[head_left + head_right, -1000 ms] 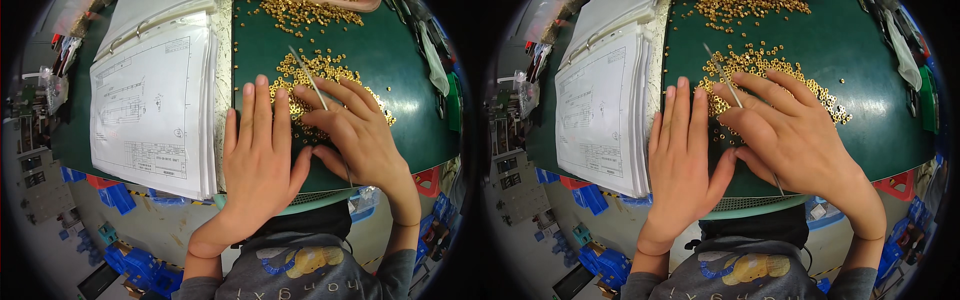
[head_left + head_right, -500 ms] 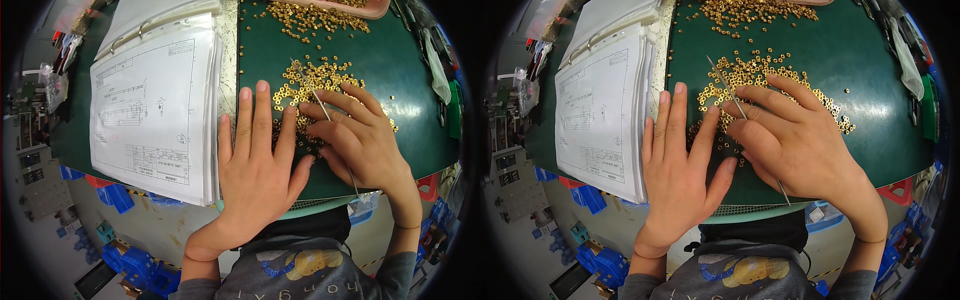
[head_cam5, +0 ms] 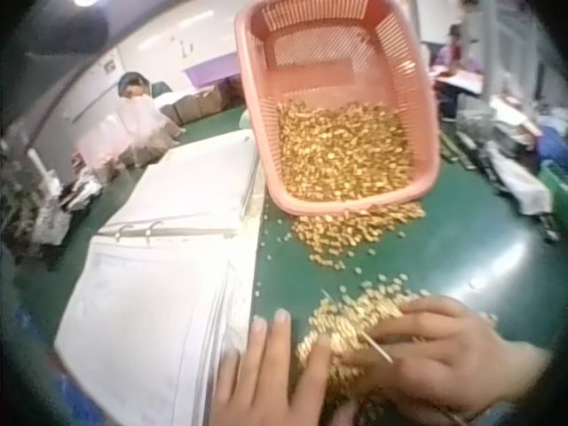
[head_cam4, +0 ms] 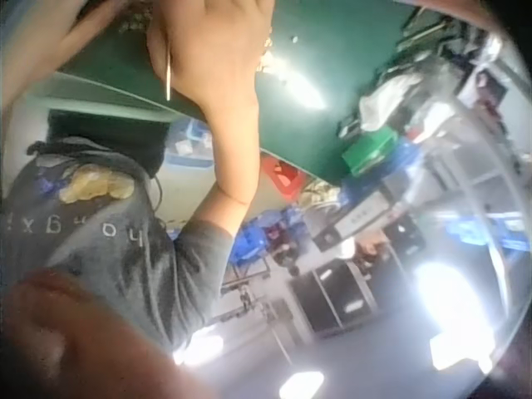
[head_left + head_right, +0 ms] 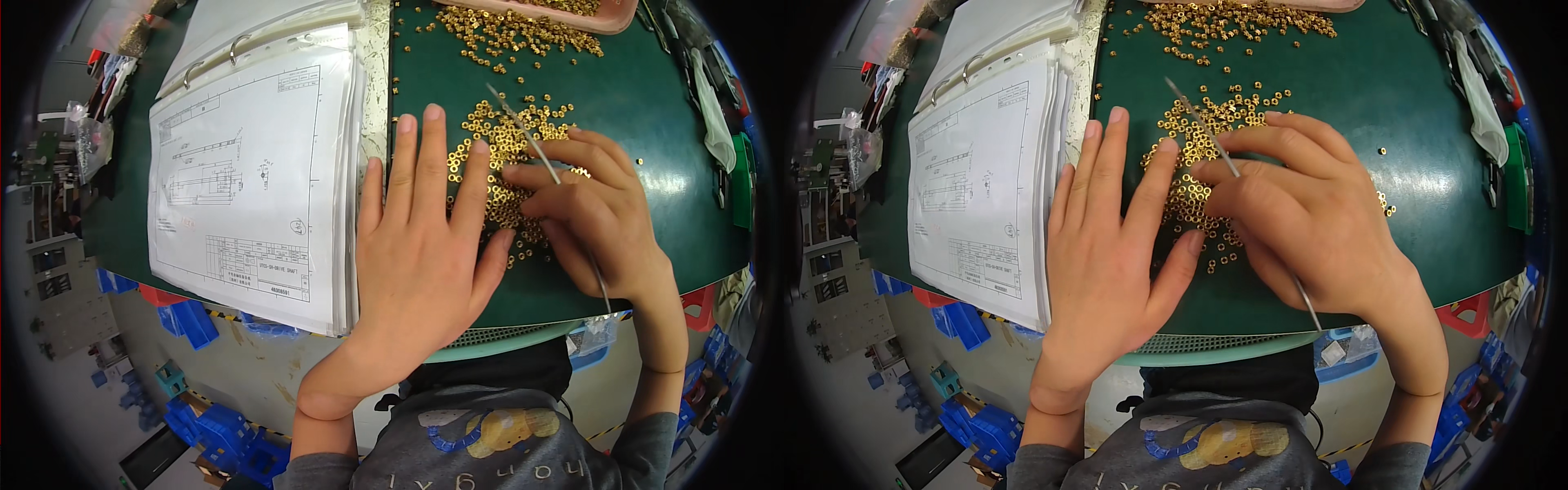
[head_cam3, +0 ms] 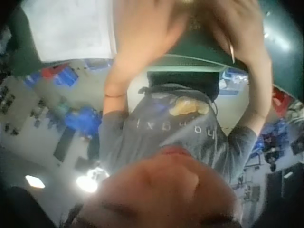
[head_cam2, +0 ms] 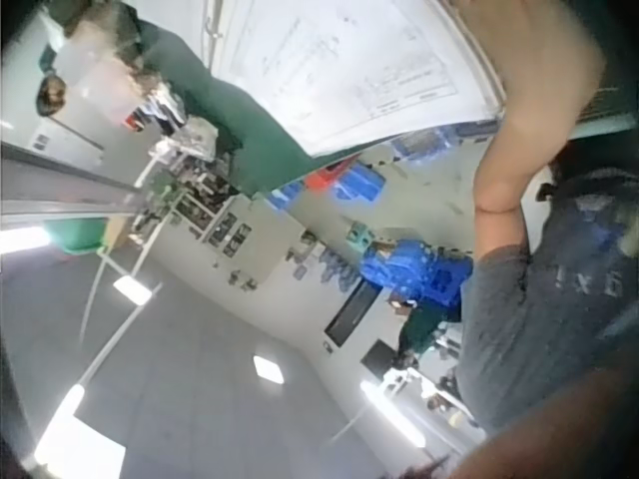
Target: The person uses a thin metal rod to sort and align small gold-colored metal washers on a green workbench. They repeatedly push the washers into a neat pile and occasionally pick up individual pieces to inspect or reposition them.
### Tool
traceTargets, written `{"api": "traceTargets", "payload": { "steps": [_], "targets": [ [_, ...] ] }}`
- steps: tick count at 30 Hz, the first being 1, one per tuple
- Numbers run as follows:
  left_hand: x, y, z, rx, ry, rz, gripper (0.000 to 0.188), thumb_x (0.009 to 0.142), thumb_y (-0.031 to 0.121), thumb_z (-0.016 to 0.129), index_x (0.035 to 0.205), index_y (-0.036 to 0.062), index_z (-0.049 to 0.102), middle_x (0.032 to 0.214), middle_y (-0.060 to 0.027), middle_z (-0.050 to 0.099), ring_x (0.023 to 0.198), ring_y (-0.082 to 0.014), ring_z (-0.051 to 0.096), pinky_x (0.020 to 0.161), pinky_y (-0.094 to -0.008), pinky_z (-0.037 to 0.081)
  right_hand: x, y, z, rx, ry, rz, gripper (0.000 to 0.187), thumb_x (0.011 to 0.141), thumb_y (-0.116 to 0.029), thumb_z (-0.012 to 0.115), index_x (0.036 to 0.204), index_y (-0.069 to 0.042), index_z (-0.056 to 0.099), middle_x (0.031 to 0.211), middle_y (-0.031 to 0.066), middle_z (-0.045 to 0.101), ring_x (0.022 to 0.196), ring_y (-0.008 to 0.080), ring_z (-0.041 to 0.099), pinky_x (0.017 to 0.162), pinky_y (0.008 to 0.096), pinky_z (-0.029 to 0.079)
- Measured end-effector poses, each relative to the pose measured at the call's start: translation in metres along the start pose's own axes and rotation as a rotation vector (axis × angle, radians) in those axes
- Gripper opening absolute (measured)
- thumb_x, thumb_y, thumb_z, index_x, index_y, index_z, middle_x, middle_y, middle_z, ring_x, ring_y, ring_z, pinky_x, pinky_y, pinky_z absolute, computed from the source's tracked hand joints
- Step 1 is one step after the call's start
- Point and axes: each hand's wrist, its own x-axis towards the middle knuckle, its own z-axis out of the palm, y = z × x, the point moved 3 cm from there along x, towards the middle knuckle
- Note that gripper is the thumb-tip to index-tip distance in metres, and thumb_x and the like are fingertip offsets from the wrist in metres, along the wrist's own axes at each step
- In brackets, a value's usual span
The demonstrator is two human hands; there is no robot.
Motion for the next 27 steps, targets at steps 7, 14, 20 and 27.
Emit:
{"api": "traceTargets", "payload": {
  "steps": [7,14,20,27],
  "targets": [
    [-0.0018,-0.0031,0.0042,0.039,-0.02,-0.015,0.059,0.088,0.032,0.06,0.138,0.0046,0.048,0.149,-0.0274,0.031,0.138,-0.0449,0.03,0.109,-0.0539,0.026,0.0022,0.0026,0.0022,-0.075,0.001,0.054,0.025,0.07,-0.005,0.064,0.095,-0.007,0.059,0.117,0.008,0.068,0.117,0.0341,0.056,0.102,0.0525,0.039],
    [-0.0044,0.0001,0.0006,0.058,-0.05,-0.006,0.056,0.088,0.032,0.059,0.137,0.0071,0.051,0.149,-0.0275,0.03,0.138,-0.0458,0.029,0.109,-0.0542,0.026,-0.0046,-0.0001,0.0066,-0.131,-0.051,0.031,0.027,0.07,-0.005,0.064,0.097,-0.006,0.058,0.121,0.0087,0.065,0.12,0.0338,0.055,0.103,0.0529,0.038],
    [-0.0041,-0.001,0.0035,0.048,-0.045,-0.021,0.056,0.087,0.031,0.06,0.138,0.0082,0.05,0.15,-0.0273,0.029,0.138,-0.0459,0.028,0.108,-0.0544,0.026,-0.004,-0.001,0.0051,-0.159,-0.055,0.064,0.027,0.071,-0.005,0.064,0.097,-0.006,0.058,0.123,0.0088,0.065,0.121,0.0334,0.055,0.103,0.0522,0.038],
    [-0.0004,-0.0014,0.0036,0.02,0.004,-0.022,0.06,0.088,0.031,0.06,0.14,0.0046,0.047,0.149,-0.0274,0.03,0.138,-0.0457,0.028,0.109,-0.0537,0.025,-0.0043,-0.0021,0.0081,-0.119,-0.02,0.025,0.027,0.07,-0.004,0.064,0.097,-0.006,0.059,0.122,0.0088,0.065,0.12,0.0327,0.055,0.103,0.0514,0.039]
  ]
}}
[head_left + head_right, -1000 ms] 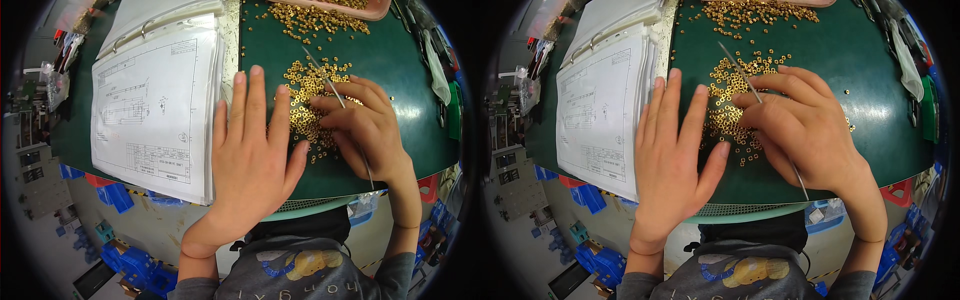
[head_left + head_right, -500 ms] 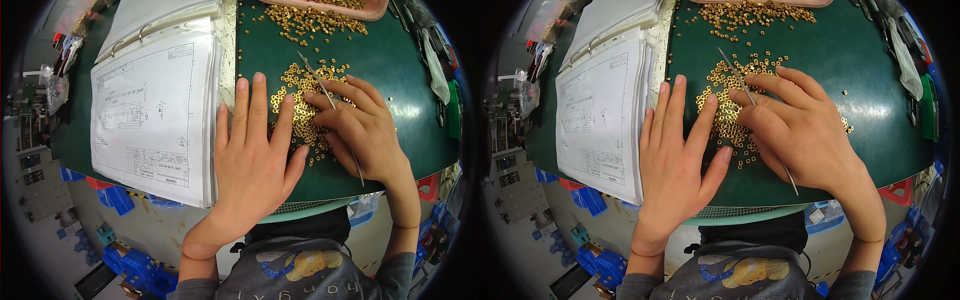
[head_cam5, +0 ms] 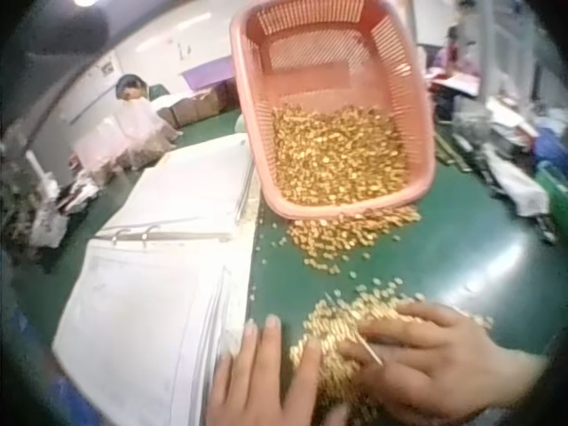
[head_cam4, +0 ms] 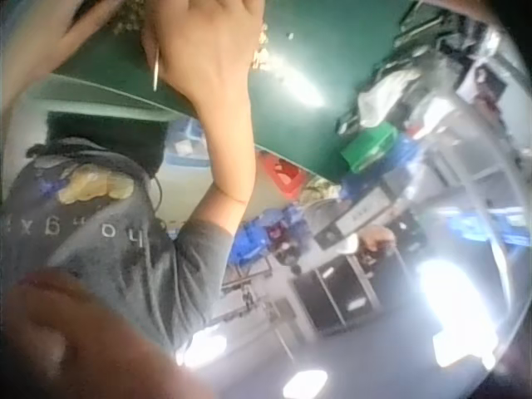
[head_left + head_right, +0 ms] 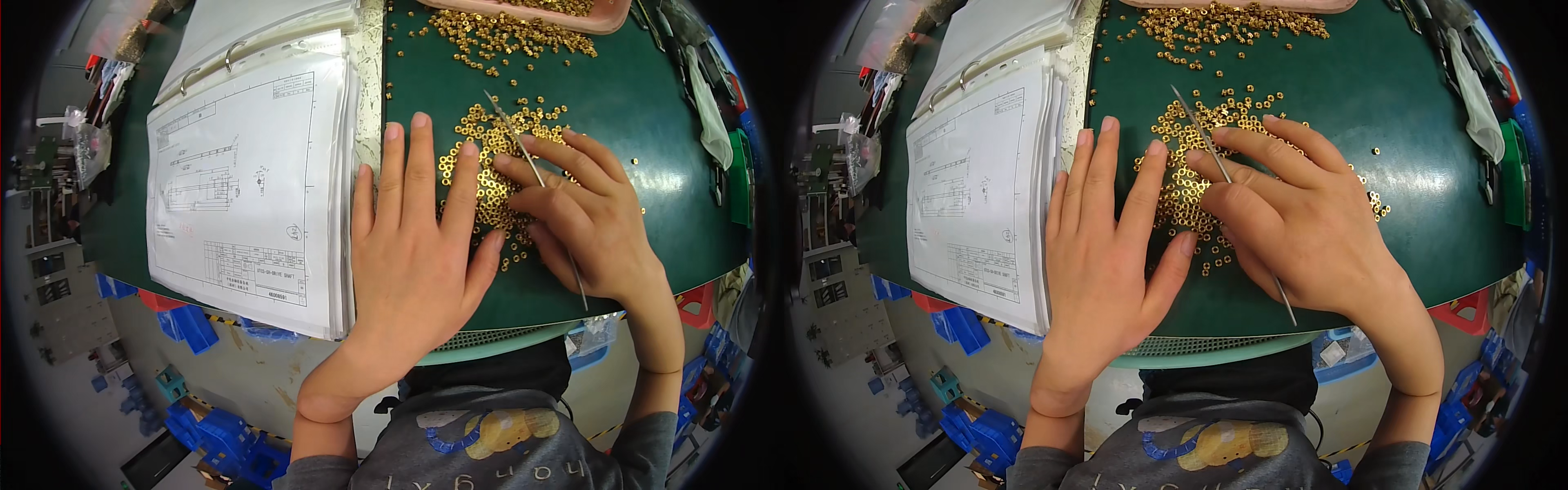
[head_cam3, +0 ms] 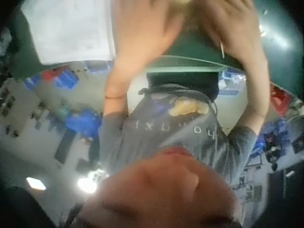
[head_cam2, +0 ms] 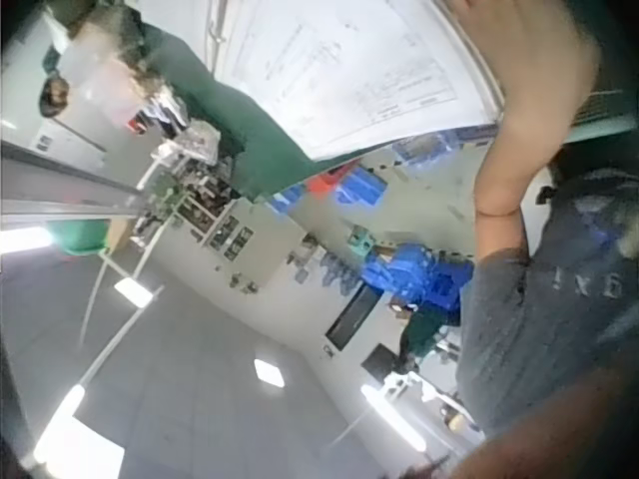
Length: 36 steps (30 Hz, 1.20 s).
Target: The person uses a thin metal rod to sort and align small gold-colored metal washers on a green workbench. They repeatedly push the washers into a neat pile and occasionally pick up individual pieces to inspect or reposition them.
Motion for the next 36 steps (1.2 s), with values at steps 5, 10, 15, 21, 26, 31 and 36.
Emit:
{"api": "traceTargets", "payload": {
  "steps": [5,10,15,21,26,31,36],
  "targets": [
    [0.001,-0.001,0.004,0.012,-0.015,0.004,0.061,0.088,0.03,0.06,0.14,0.0032,0.045,0.149,-0.0279,0.03,0.138,-0.0457,0.028,0.108,-0.0535,0.025,-0.002,0.005,-0.002,-0.03,-0.018,0.035,0.028,0.07,-0.004,0.064,0.097,-0.007,0.058,0.121,0.0086,0.066,0.12,0.0328,0.056,0.102,0.0515,0.039],
    [0.001,0.0,0.002,-0.014,0.01,0.01,0.06,0.087,0.031,0.061,0.139,0.0054,0.047,0.149,-0.0276,0.029,0.138,-0.0458,0.028,0.109,-0.054,0.025,-0.002,0.0,-0.001,-0.028,0.014,0.012,0.029,0.07,-0.004,0.064,0.098,-0.007,0.058,0.121,0.009,0.066,0.12,0.0331,0.056,0.102,0.0519,0.039],
    [0.0,0.002,0.002,0.002,-0.014,0.048,0.059,0.084,0.032,0.065,0.134,0.0055,0.052,0.149,-0.0288,0.029,0.138,-0.0461,0.028,0.107,-0.0583,0.027,-0.004,0.001,-0.002,-0.025,-0.007,0.038,0.029,0.07,-0.004,0.065,0.098,-0.007,0.058,0.121,0.01,0.066,0.121,0.0333,0.056,0.102,0.0524,0.04],
    [-0.002,0.002,-0.001,0.006,-0.029,0.035,0.056,0.085,0.031,0.062,0.135,0.0078,0.053,0.15,-0.027,0.028,0.138,-0.0457,0.028,0.107,-0.0584,0.026,-0.009,0.0,-0.002,-0.035,0.0,-0.018,0.029,0.07,-0.003,0.065,0.098,-0.007,0.058,0.12,0.0099,0.066,0.121,0.0332,0.056,0.102,0.0526,0.04],
    [-0.001,0.003,0.001,0.006,-0.013,0.041,0.054,0.085,0.031,0.063,0.133,0.0074,0.054,0.15,-0.0272,0.029,0.138,-0.0457,0.029,0.107,-0.0577,0.026,-0.004,0.001,-0.003,-0.05,0.047,0.02,0.023,0.07,-0.007,0.066,0.092,-0.007,0.061,0.114,0.0071,0.069,0.116,0.0297,0.059,0.099,0.05,0.043],
    [0.0,0.008,0.0,-0.018,-0.026,0.095,0.053,0.084,0.031,0.064,0.131,0.0075,0.056,0.149,-0.0277,0.03,0.137,-0.0459,0.03,0.107,-0.0568,0.026,-0.002,0.003,-0.001,-0.025,0.043,0.02,0.025,0.07,-0.002,0.063,0.094,-0.007,0.059,0.118,0.0101,0.067,0.116,0.0337,0.058,0.101,0.0522,0.04],
    [0.001,0.01,0.003,0.006,0.001,0.119,0.052,0.081,0.032,0.066,0.126,0.0058,0.058,0.148,-0.028,0.031,0.138,-0.0443,0.03,0.107,-0.0569,0.026,-0.007,0.013,-0.009,-0.073,0.091,0.07,0.023,0.071,-0.002,0.063,0.093,-0.007,0.06,0.118,0.01,0.067,0.113,0.034,0.059,0.101,0.0519,0.04]
  ]
}}
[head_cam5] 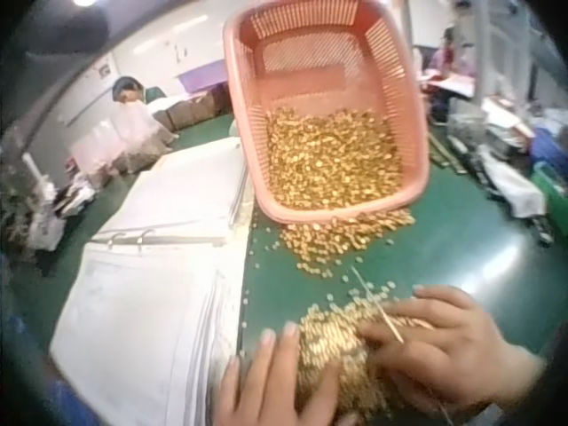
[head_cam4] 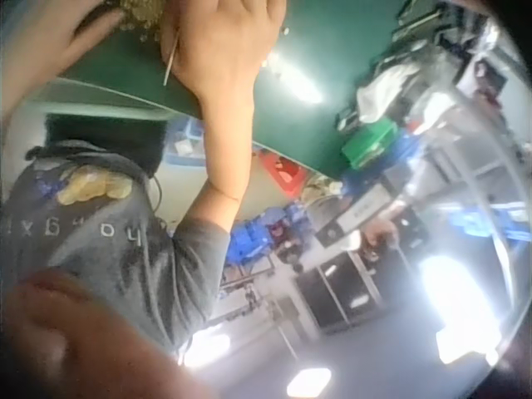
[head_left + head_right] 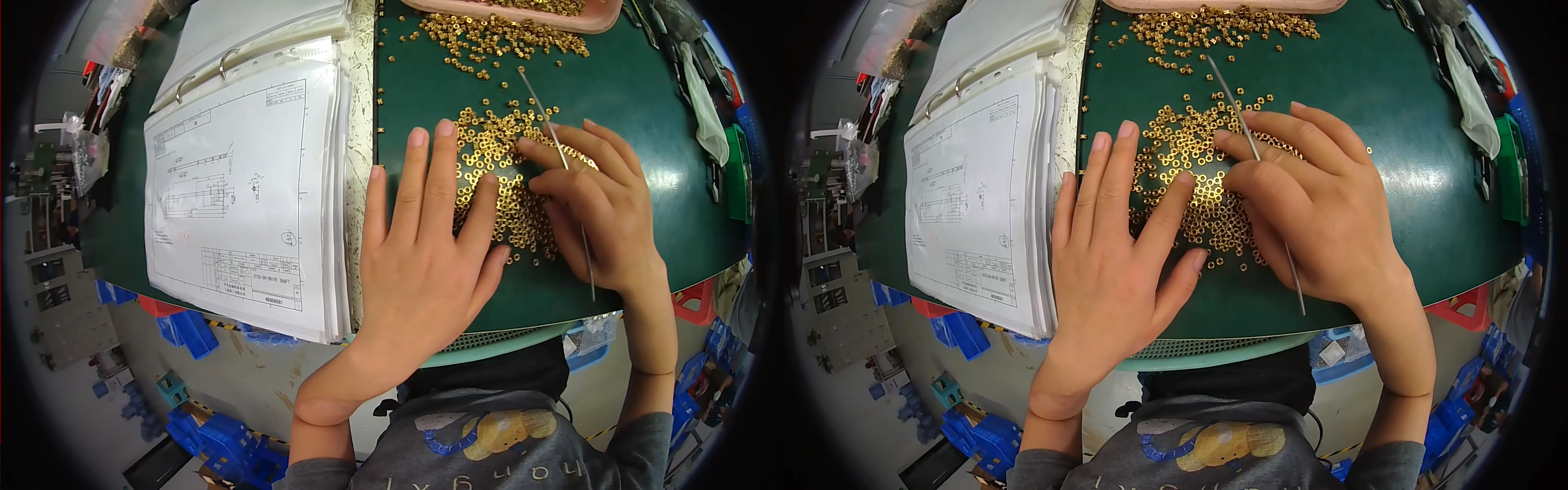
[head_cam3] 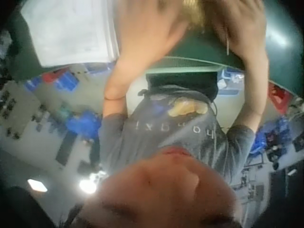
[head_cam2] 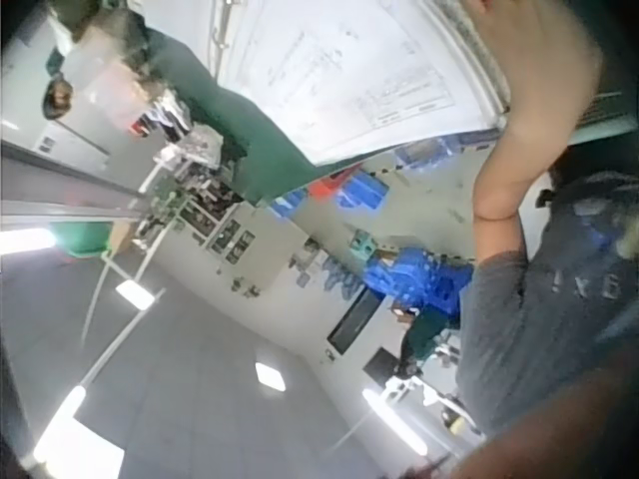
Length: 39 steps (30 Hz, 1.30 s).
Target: The person uses a thin metal rod to sort and align small gold-colored metal washers on a green workbench. They repeatedly push the washers into a neat pile and occasionally pick up individual pieces to inspect or reposition them.
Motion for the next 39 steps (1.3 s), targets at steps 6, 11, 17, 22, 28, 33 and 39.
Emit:
{"api": "traceTargets", "payload": {
  "steps": [6,11,17,22,28,33,39],
  "targets": [
    [0.005,-0.002,-0.004,-0.004,0.018,-0.024,0.056,0.083,0.032,0.065,0.131,0.0044,0.055,0.149,-0.0273,0.03,0.137,-0.0443,0.03,0.107,-0.0569,0.026,0.002,-0.002,0.002,0.042,-0.04,-0.005,0.023,0.071,-0.002,0.062,0.094,-0.007,0.059,0.118,0.0094,0.067,0.114,0.0334,0.058,0.101,0.0513,0.04],
    [0.013,-0.004,0.001,0.019,0.01,-0.069,0.06,0.086,0.032,0.062,0.138,0.0056,0.048,0.15,-0.0257,0.029,0.138,-0.0441,0.029,0.108,-0.0564,0.025,0.005,-0.003,0.002,-0.006,0.003,0.008,0.022,0.07,-0.007,0.065,0.091,-0.008,0.059,0.111,0.0064,0.068,0.11,0.0301,0.06,0.098,0.0494,0.043],
    [0.011,-0.008,0.004,0.041,0.005,-0.094,0.058,0.086,0.032,0.061,0.137,0.0048,0.049,0.149,-0.0261,0.03,0.138,-0.0441,0.028,0.109,-0.0553,0.023,0.002,-0.002,0.0,-0.046,-0.001,-0.004,0.021,0.069,-0.011,0.067,0.088,-0.008,0.059,0.109,0.0051,0.069,0.108,0.0284,0.061,0.097,0.0481,0.045],
    [0.011,-0.005,0.003,0.014,0.017,-0.08,0.057,0.087,0.032,0.06,0.136,0.0036,0.049,0.149,-0.0263,0.03,0.138,-0.0441,0.028,0.11,-0.0542,0.023,0.003,-0.001,0.001,-0.041,-0.014,-0.035,0.022,0.07,-0.009,0.066,0.09,-0.008,0.059,0.113,0.0061,0.068,0.111,0.0298,0.06,0.099,0.0487,0.043],
    [0.011,-0.002,0.002,-0.02,0.043,-0.065,0.063,0.086,0.032,0.063,0.136,-0.0011,0.046,0.146,-0.0295,0.032,0.137,-0.0458,0.03,0.109,-0.0565,0.025,0.013,0.001,0.004,0.022,-0.064,0.035,0.027,0.072,-0.005,0.062,0.099,-0.007,0.06,0.123,0.0097,0.064,0.118,0.0341,0.056,0.104,0.0522,0.038],
    [0.014,-0.004,-0.002,-0.013,0.047,-0.089,0.064,0.085,0.033,0.063,0.134,-0.0041,0.046,0.144,-0.0318,0.034,0.136,-0.0467,0.031,0.107,-0.0576,0.027,0.005,0.004,-0.004,0.059,-0.054,0.033,0.029,0.072,-0.003,0.061,0.1,-0.005,0.059,0.124,0.0112,0.063,0.119,0.036,0.055,0.105,0.0527,0.036],
    [0.024,-0.002,-0.004,-0.022,0.069,-0.104,0.063,0.085,0.032,0.063,0.133,-0.0043,0.047,0.143,-0.0319,0.034,0.135,-0.0465,0.032,0.107,-0.0569,0.028,0.002,0.014,-0.01,0.03,-0.055,0.018,0.026,0.07,-0.001,0.061,0.096,-0.005,0.059,0.121,0.0107,0.065,0.118,0.0364,0.055,0.103,0.0532,0.037]
  ]
}}
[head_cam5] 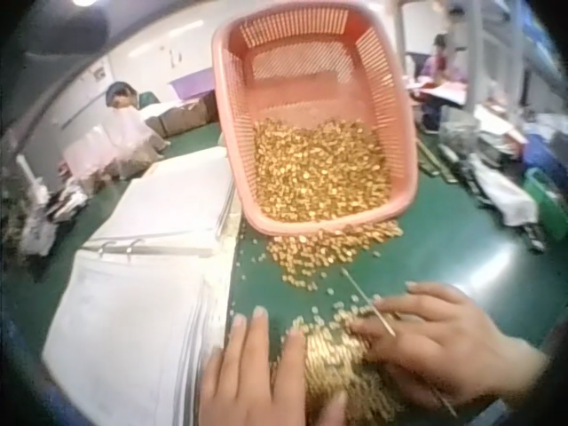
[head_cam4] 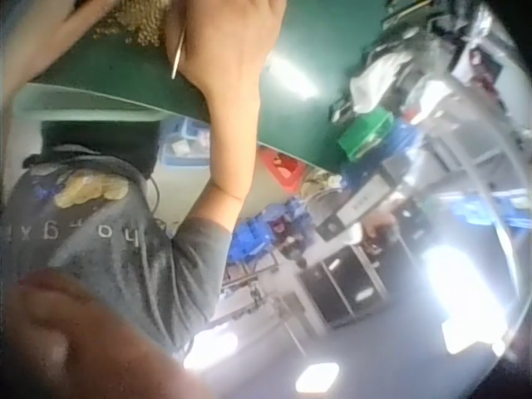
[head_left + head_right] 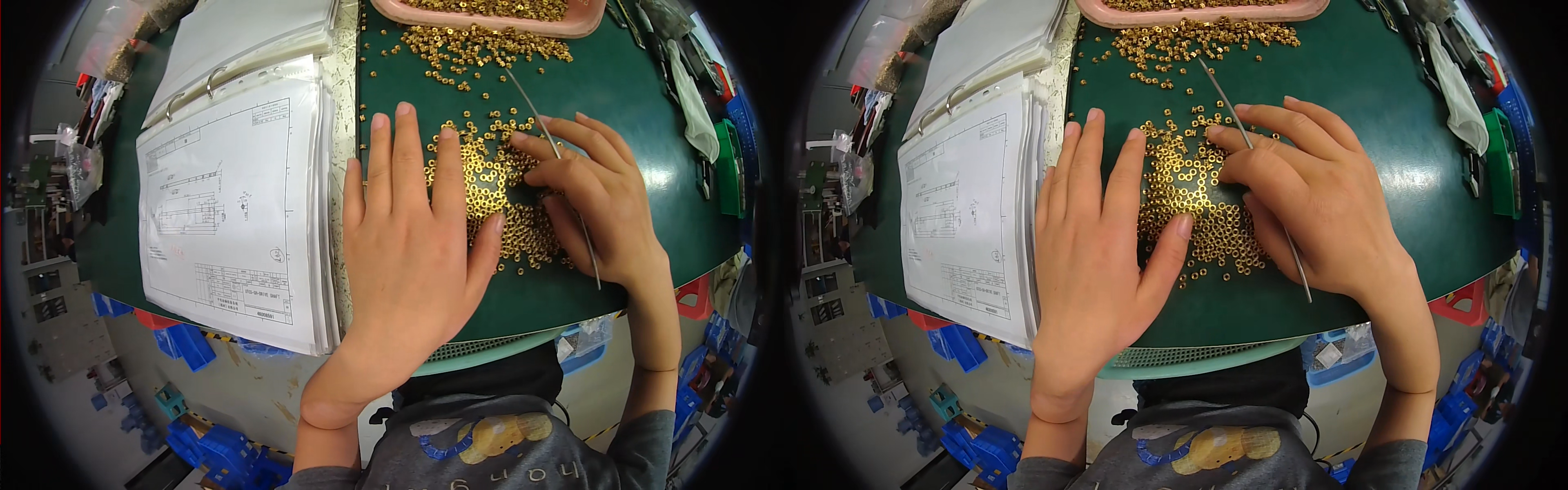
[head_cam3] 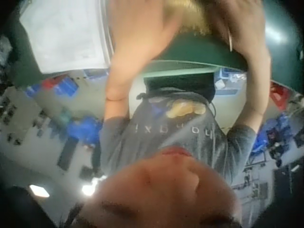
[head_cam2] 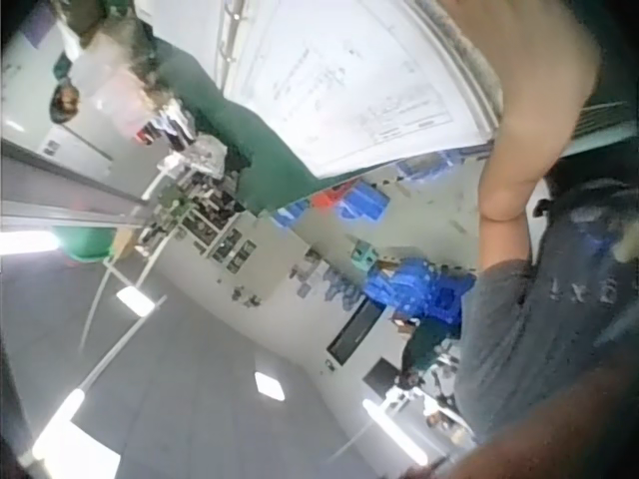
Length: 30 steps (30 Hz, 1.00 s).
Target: The person uses a thin metal rod to sort and align small gold-colored metal washers on a green workbench. They repeatedly push the washers into a neat pile and occasionally pick up individual pieces to inspect or reposition them.
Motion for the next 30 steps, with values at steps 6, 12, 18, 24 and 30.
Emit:
{"api": "traceTargets", "payload": {
  "steps": [6,12,18,24,30],
  "targets": [
    [0.003,0.006,0.007,-0.036,-0.025,0.076,0.062,0.083,0.032,0.066,0.133,0.0006,0.05,0.145,-0.0296,0.034,0.137,-0.0449,0.031,0.107,-0.0583,0.027,-0.001,-0.001,0.005,0.032,-0.046,-0.002,0.024,0.07,-0.001,0.061,0.093,-0.006,0.059,0.119,0.0094,0.066,0.117,0.0349,0.056,0.103,0.0532,0.038],
    [0.002,0.006,0.011,-0.01,-0.054,0.09,0.058,0.079,0.031,0.07,0.129,0.0039,0.054,0.146,-0.0286,0.034,0.138,-0.044,0.03,0.107,-0.0593,0.026,-0.005,0.004,0.004,-0.016,-0.015,0.009,0.023,0.07,-0.002,0.062,0.092,-0.007,0.059,0.118,0.0081,0.067,0.116,0.034,0.057,0.103,0.0529,0.039],
    [0.0,0.007,0.007,-0.002,-0.037,0.102,0.056,0.078,0.031,0.071,0.124,0.0037,0.057,0.146,-0.028,0.034,0.138,-0.0432,0.03,0.107,-0.0589,0.027,-0.004,-0.001,0.008,0.028,-0.016,-0.045,0.024,0.068,-0.006,0.063,0.091,-0.008,0.059,0.116,0.0078,0.068,0.115,0.033,0.058,0.102,0.0528,0.04],
    [-0.001,0.008,0.007,-0.022,-0.038,0.106,0.053,0.077,0.03,0.072,0.121,0.0029,0.059,0.146,-0.0271,0.035,0.137,-0.0429,0.031,0.107,-0.0585,0.028,-0.008,-0.001,0.005,0.024,0.022,-0.1,0.025,0.066,-0.007,0.063,0.09,-0.008,0.058,0.11,0.0075,0.07,0.111,0.033,0.06,0.1,0.0534,0.042],
    [0.0,0.009,0.003,-0.002,-0.03,0.117,0.05,0.077,0.028,0.071,0.119,0.0028,0.061,0.146,-0.0272,0.035,0.137,-0.0425,0.032,0.106,-0.058,0.029,-0.006,0.002,0.0,0.06,0.097,-0.065,0.022,0.066,-0.006,0.065,0.087,-0.008,0.061,0.099,0.0052,0.07,0.097,0.0283,0.064,0.092,0.0467,0.047]
  ]
}}
